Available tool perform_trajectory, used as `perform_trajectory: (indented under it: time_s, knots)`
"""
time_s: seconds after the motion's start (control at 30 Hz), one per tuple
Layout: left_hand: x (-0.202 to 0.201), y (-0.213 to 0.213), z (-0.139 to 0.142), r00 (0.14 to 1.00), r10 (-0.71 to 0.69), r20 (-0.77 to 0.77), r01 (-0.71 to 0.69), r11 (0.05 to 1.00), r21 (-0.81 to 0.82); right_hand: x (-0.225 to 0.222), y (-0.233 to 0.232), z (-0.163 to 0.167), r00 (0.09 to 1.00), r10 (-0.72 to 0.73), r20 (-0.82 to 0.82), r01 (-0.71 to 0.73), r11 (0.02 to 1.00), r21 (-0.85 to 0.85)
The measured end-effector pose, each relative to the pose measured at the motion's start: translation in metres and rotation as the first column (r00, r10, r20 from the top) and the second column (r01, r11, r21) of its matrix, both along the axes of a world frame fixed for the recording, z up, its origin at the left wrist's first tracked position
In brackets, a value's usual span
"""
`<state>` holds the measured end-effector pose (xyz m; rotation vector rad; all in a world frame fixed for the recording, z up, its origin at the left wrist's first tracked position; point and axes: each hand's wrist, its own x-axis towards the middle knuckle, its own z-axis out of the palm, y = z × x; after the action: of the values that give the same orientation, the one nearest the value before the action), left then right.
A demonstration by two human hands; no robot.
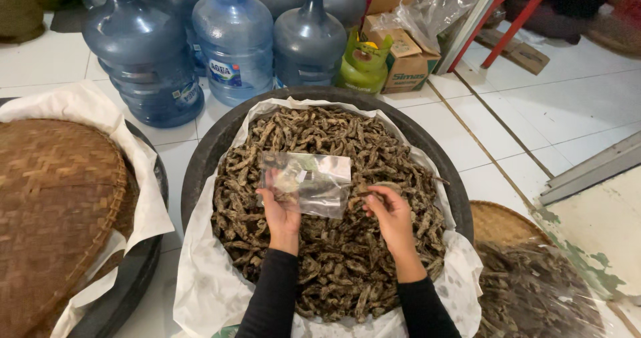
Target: The person packs dried sea cucumbers into small clear plastic bags. They pick pieces one at a time from a large basin lined with white paper, place them into a plastic bag held in the other hand, and set filled bags on a woven tray beside the basin.
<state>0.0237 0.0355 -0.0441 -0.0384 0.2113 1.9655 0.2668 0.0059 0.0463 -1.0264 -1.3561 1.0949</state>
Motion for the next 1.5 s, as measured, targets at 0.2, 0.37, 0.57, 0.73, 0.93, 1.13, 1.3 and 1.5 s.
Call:
perform_trajectory:
  time_s: [0.2,0.37,0.57,0.73,0.93,1.13,1.3,1.5]
  knots:
    - [0.000,-0.004,0.000,1.000,-0.003,0.001,0.003,1.000,0.016,0.003,-0.029,0.031,0.993,-0.067,-0.100,0.064,0.998,-0.027]
    - [0.002,-0.010,0.013,1.000,-0.016,-0.002,0.016,1.000,0.001,-0.009,-0.028,0.050,0.993,-0.006,0.114,0.027,0.982,-0.186]
    - [0.008,-0.012,0.025,0.991,-0.089,-0.102,0.088,0.996,-0.018,-0.019,-0.030,0.064,0.954,0.120,0.274,-0.125,0.992,0.000]
    - [0.009,-0.013,0.023,0.994,-0.114,0.001,0.114,0.993,-0.026,-0.019,-0.028,0.065,0.950,0.249,0.191,-0.262,0.964,0.047]
    - [0.010,-0.009,0.022,0.985,-0.170,0.032,0.170,0.985,-0.023,-0.019,-0.023,0.067,0.986,0.141,0.088,-0.144,0.989,0.020]
    - [0.013,-0.012,0.021,0.964,-0.262,-0.049,0.264,0.964,0.041,-0.008,-0.017,0.075,0.946,0.024,0.324,0.052,0.974,-0.223]
    - [0.019,-0.010,0.017,0.955,-0.296,0.011,0.296,0.955,0.015,-0.004,-0.011,0.069,0.971,0.147,0.190,-0.143,0.989,-0.034]
    - [0.028,-0.009,0.008,0.935,-0.344,0.090,0.330,0.933,0.142,-0.007,-0.019,0.070,0.869,0.142,0.475,-0.289,0.924,0.252]
